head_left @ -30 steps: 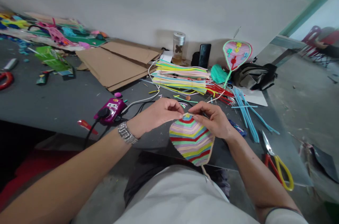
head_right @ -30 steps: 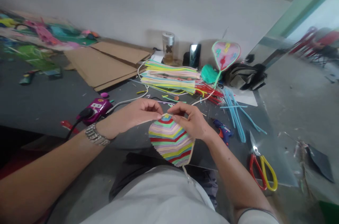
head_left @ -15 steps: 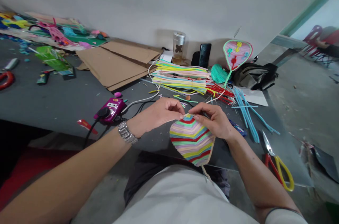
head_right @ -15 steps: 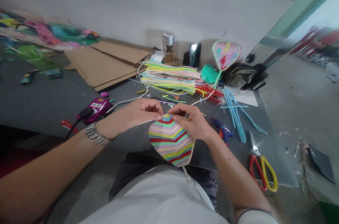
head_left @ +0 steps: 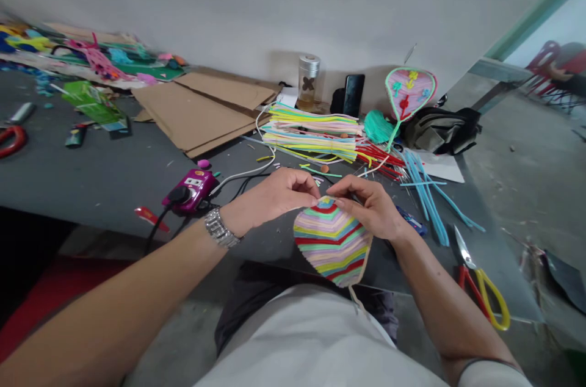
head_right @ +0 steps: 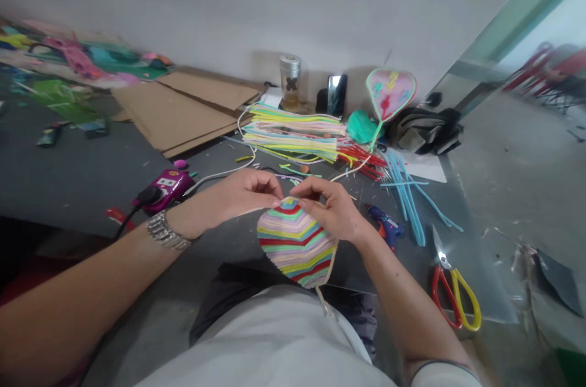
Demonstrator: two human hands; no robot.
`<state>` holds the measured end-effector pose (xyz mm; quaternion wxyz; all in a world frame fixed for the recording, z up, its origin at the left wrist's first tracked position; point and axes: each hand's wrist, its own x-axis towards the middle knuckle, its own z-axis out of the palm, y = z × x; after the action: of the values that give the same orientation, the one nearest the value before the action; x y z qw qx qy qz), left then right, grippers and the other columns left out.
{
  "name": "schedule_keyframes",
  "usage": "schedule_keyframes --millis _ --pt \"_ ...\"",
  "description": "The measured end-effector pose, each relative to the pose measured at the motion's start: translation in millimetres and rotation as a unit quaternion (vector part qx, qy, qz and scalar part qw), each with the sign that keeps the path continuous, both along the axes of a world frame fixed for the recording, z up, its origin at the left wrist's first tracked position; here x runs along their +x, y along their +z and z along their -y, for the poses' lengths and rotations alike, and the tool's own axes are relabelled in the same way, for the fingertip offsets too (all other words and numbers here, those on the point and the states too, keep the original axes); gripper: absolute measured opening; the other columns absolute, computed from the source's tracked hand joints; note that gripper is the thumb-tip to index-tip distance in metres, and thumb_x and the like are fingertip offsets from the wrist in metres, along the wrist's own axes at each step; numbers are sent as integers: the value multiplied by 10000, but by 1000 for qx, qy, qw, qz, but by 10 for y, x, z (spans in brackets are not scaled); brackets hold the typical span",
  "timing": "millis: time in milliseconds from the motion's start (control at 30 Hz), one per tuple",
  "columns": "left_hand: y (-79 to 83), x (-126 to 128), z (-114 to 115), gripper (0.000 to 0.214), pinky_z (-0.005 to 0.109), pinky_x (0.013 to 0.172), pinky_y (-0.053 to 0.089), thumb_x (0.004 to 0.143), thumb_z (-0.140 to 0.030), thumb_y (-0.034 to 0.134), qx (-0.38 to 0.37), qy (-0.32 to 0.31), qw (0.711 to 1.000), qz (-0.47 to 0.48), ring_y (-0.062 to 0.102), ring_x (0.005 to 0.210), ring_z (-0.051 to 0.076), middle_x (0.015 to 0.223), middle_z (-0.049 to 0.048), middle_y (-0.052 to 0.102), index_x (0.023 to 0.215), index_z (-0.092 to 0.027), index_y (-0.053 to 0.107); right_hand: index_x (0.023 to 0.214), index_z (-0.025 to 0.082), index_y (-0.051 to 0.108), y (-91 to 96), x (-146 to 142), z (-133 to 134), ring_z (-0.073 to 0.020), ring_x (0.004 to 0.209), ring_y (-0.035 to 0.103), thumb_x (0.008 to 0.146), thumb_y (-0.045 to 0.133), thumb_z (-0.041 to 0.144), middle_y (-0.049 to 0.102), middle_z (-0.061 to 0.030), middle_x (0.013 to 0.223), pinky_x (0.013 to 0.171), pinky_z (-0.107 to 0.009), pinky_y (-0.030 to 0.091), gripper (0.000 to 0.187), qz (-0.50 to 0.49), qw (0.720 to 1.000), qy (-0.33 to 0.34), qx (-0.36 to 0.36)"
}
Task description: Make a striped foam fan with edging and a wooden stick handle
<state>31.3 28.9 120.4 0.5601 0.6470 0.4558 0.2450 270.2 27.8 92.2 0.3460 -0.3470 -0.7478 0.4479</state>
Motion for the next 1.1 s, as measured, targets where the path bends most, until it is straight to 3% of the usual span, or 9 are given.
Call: schedule_keyframes --millis 667,1100 --pt "95 67 6 197 253 658 437 723 -361 726 -2 -10 1000 -20 593 721 155 750 3 694 780 -172 716 1047 185 742 49 16 7 -174 866 683 987 650 334 764 -47 960 796 -294 532 186 -18 999 46 -19" --pt "70 68 99 276 250 660 447 853 -433 693 -2 -3 1000 -27 601 740 156 815 14 704 869 -159 728 1019 170 737 11 73 7 -169 836 668 977 646 319 751 -50 932 762 -281 514 180 -34 999 37 -19"
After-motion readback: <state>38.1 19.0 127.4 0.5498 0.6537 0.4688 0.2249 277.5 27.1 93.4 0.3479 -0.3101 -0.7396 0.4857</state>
